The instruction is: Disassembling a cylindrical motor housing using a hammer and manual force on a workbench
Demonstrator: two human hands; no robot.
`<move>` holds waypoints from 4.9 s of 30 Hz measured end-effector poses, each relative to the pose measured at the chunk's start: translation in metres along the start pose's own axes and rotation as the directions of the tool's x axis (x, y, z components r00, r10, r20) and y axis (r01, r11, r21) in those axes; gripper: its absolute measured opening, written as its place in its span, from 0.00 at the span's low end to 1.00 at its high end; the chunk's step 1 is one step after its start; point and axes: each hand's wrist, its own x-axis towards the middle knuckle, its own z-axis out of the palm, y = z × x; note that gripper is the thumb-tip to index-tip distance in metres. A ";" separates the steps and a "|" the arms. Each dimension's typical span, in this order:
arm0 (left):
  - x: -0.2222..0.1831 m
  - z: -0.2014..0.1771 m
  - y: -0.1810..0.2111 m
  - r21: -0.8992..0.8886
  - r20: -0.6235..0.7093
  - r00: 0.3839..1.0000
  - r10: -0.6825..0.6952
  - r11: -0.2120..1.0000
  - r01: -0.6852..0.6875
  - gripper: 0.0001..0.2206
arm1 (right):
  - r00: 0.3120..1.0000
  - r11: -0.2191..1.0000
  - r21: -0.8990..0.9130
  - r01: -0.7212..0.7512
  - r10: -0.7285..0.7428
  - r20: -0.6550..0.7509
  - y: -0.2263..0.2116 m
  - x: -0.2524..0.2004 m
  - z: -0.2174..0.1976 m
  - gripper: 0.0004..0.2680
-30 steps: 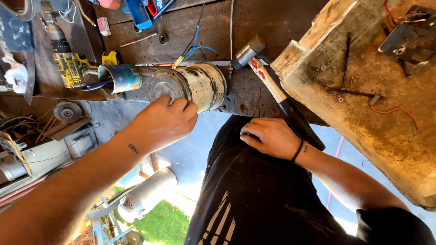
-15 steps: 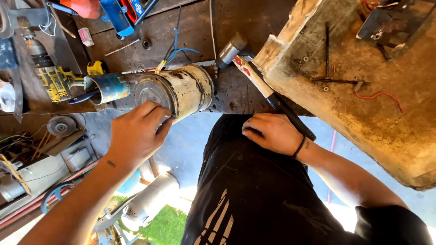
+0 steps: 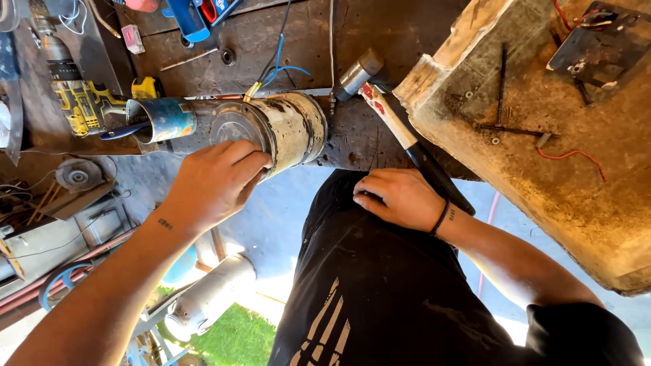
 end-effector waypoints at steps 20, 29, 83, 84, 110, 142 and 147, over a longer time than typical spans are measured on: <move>-0.029 0.165 -0.075 -0.715 0.499 0.820 -0.280 -0.668 0.206 0.50 | 0.904 0.988 0.107 0.108 -0.053 -0.424 -0.018 0.128 0.073 0.50; -0.036 0.207 -0.080 -0.756 0.246 0.946 -0.211 -0.652 0.051 0.37 | 0.709 0.967 0.013 0.253 -0.176 -0.683 -0.023 0.153 0.097 0.39; -0.047 0.187 -0.074 -0.915 -0.038 0.977 -0.209 -0.385 -0.118 0.34 | 0.652 0.730 -0.084 -0.679 0.546 -0.526 -0.062 0.040 0.050 0.10; -0.047 0.188 -0.072 -0.913 -0.038 0.974 -0.223 -0.388 -0.125 0.34 | 0.662 0.732 -0.096 -0.674 0.542 -0.518 -0.073 0.039 0.051 0.10; -0.051 0.201 -0.074 -0.889 -0.053 0.968 -0.245 -0.431 -0.157 0.30 | 0.716 0.820 -0.320 -0.475 0.148 -0.682 -0.108 0.020 0.086 0.14; -0.050 0.195 -0.072 -0.873 -0.027 0.954 -0.299 -0.457 -0.168 0.29 | 0.746 0.846 -0.108 -0.522 0.392 -0.539 -0.042 0.036 0.052 0.18; -0.048 0.191 -0.075 -0.872 -0.006 0.951 -0.310 -0.464 -0.157 0.29 | 0.755 0.737 -0.354 -0.576 0.312 -0.577 -0.023 0.051 0.038 0.15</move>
